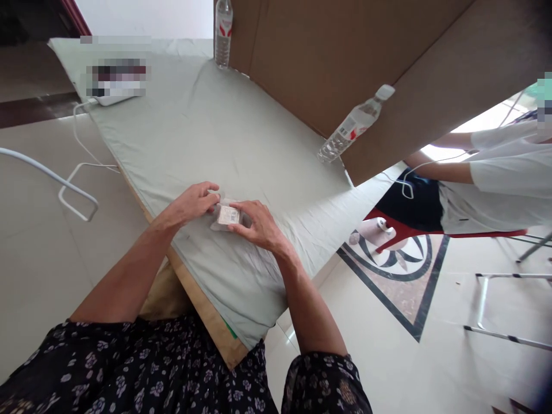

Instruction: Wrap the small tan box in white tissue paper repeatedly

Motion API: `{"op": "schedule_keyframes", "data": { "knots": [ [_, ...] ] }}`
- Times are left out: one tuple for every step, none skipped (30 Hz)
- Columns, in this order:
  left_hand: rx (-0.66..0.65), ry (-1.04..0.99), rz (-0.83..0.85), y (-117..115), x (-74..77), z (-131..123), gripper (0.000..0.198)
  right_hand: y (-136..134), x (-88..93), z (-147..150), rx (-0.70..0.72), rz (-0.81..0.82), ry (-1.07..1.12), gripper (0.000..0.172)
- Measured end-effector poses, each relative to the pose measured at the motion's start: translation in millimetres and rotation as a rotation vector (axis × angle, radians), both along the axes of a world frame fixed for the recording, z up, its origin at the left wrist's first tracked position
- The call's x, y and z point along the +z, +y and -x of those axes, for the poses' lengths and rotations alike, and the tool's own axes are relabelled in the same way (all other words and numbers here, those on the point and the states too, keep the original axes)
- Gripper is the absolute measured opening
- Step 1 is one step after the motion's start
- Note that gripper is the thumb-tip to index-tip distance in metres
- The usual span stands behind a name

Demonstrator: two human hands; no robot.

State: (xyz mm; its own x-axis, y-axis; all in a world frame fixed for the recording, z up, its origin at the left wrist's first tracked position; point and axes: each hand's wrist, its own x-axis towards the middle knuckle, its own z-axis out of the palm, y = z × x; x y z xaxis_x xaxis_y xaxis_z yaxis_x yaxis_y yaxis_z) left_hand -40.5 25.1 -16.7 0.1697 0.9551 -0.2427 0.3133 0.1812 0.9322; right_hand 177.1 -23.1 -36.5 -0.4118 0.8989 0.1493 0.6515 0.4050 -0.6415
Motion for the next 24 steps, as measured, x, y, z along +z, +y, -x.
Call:
{"op": "schedule_keyframes", "data": {
  "knots": [
    [-0.001,0.013,0.001,4,-0.2,-1,0.034,0,1.2,-1,0.007,0.008,-0.018,0.049],
    [-0.023,0.038,-0.003,7,0.0,-1,0.023,1,2.3,-1,0.014,0.017,-0.033,0.048],
    [-0.061,0.075,-0.006,10,0.7,-3,0.015,1,3.2,-2,0.022,0.024,-0.043,0.048],
    [-0.102,0.123,-0.003,12,2.2,-4,0.010,0,4.0,-2,0.027,0.027,-0.048,0.047],
    [-0.133,0.177,0.006,14,4.2,-5,0.009,0,4.7,-2,0.032,0.028,-0.050,0.046],
    [-0.149,0.233,0.021,16,6.6,-5,0.011,-1,5.2,-2,0.037,0.029,-0.049,0.045],
    [-0.156,0.286,0.039,18,9.1,-6,0.012,-2,5.7,-2,0.043,0.028,-0.047,0.045],
    [-0.164,0.329,0.050,19,11.5,-6,0.014,-2,6.1,-2,0.048,0.029,-0.044,0.045],
    [-0.180,0.362,0.053,21,13.6,-7,0.014,-3,6.6,-2,0.053,0.032,-0.041,0.044],
    [-0.204,0.388,0.047,22,15.1,-8,0.014,-3,7.2,-2,0.058,0.036,-0.040,0.044],
    [-0.234,0.405,0.037,24,15.9,-8,0.014,-2,7.7,-2,0.063,0.042,-0.041,0.044],
    [-0.259,0.417,0.026,24,16.2,-9,0.013,-2,8.3,-2,0.066,0.049,-0.046,0.045],
    [-0.269,0.426,0.014,24,15.9,-9,0.011,-1,8.9,-2,0.069,0.059,-0.052,0.045],
    [-0.265,0.433,0.002,24,15.3,-9,0.011,0,9.6,-2,0.069,0.068,-0.059,0.046],
    [-0.247,0.440,-0.011,22,14.4,-10,0.010,1,10.4,-2,0.068,0.079,-0.065,0.047],
    [-0.222,0.446,-0.023,20,13.5,-10,0.010,2,11.4,-2,0.065,0.091,-0.068,0.047],
    [-0.193,0.455,-0.035,18,12.8,-9,0.011,3,12.6,-1,0.065,0.102,-0.068,0.046],
    [-0.166,0.466,-0.044,16,12.1,-9,0.011,4,14.0,-1,0.066,0.111,-0.067,0.046],
    [-0.145,0.478,-0.051,14,11.6,-9,0.011,5,15.6,0,0.071,0.119,-0.067,0.044],
    [-0.127,0.496,-0.054,12,11.3,-8,0.011,6,17.4,0,0.080,0.126,-0.068,0.043],
    [-0.113,0.517,-0.058,11,11.0,-7,0.012,7,19.4,1,0.091,0.134,-0.068,0.041],
    [-0.108,0.536,-0.067,10,10.8,-7,0.012,8,21.3,1,0.101,0.141,-0.067,0.040],
    [-0.099,0.550,-0.086,8,10.5,-6,0.013,10,22.9,1,0.109,0.150,-0.063,0.040],
    [-0.079,0.552,-0.121,6,10.0,-5,0.013,11,24.2,1,0.117,0.161,-0.056,0.039]
  ]
}}
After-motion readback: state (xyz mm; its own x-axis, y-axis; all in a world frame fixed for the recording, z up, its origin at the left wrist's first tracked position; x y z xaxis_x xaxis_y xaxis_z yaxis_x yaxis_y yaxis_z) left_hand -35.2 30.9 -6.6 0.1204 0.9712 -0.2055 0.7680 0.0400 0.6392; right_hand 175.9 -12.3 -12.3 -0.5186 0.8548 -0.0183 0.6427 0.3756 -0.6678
